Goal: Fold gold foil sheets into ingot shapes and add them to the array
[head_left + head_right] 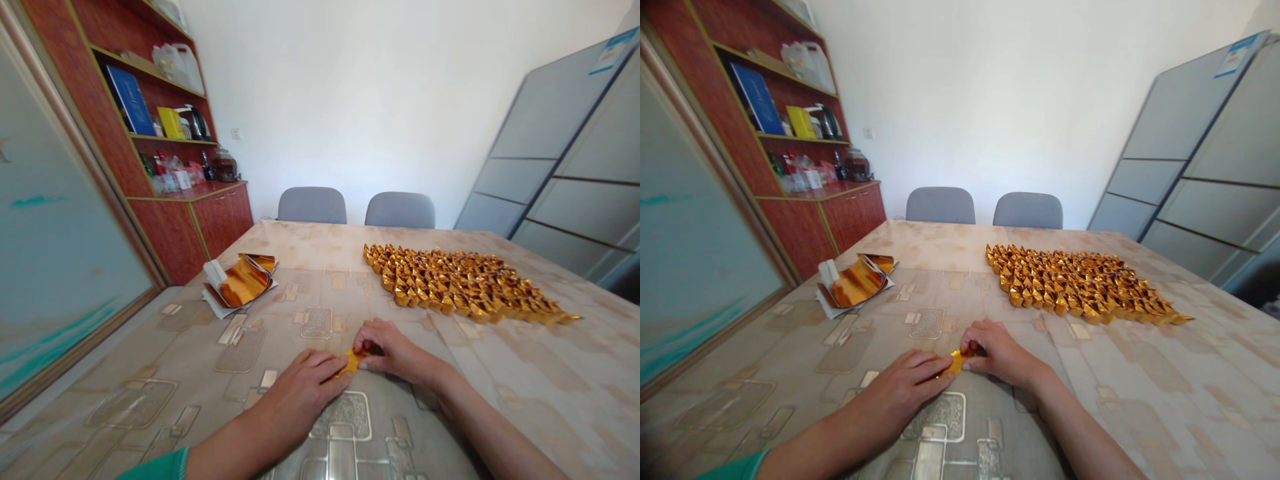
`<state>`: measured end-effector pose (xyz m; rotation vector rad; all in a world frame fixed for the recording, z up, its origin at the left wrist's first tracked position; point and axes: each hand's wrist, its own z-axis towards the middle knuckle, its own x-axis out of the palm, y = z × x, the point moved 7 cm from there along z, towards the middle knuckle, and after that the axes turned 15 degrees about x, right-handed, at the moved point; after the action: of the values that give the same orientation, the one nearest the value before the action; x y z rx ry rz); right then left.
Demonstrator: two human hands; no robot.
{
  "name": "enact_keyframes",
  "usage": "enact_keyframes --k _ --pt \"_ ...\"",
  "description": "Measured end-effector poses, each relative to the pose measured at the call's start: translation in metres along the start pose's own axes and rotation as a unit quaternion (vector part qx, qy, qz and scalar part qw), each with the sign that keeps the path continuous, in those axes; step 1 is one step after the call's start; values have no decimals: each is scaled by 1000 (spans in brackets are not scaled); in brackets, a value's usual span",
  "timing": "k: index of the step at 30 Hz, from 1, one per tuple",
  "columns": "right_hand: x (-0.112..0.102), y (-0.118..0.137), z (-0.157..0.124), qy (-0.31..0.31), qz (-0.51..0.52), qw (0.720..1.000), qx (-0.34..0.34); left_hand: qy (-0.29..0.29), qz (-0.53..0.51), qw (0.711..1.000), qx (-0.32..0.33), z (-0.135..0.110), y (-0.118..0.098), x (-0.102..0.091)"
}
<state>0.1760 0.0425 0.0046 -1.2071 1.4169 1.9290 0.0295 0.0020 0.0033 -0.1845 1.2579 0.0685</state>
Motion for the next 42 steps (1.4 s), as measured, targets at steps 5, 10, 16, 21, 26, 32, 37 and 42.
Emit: enact_keyframes --k 5,10,16,21,26,32,37,42 --pt "0 1 -1 -6 9 1000 10 -15 -58 998 1 2 2 -10" --pt "1 -2 -1 -5 15 1000 22 -34 -90 984 -152 14 27 -11" --pt "4 -15 1 34 85 995 27 -18 -83 993 -82 27 22 3" --pt "4 -18 1 39 118 991 49 -29 -97 993 -66 17 23 4" --pt "0 -9 -1 28 55 997 38 -83 -130 971 -185 9 39 -1" --pt "-4 2 3 -4 14 1000 28 -87 -95 952 -278 4 42 2" --pt "-2 5 5 -17 36 999 27 -111 -139 946 -271 5 42 7" --pt "-7 5 5 -37 81 994 61 -165 -255 915 -266 7 46 9"
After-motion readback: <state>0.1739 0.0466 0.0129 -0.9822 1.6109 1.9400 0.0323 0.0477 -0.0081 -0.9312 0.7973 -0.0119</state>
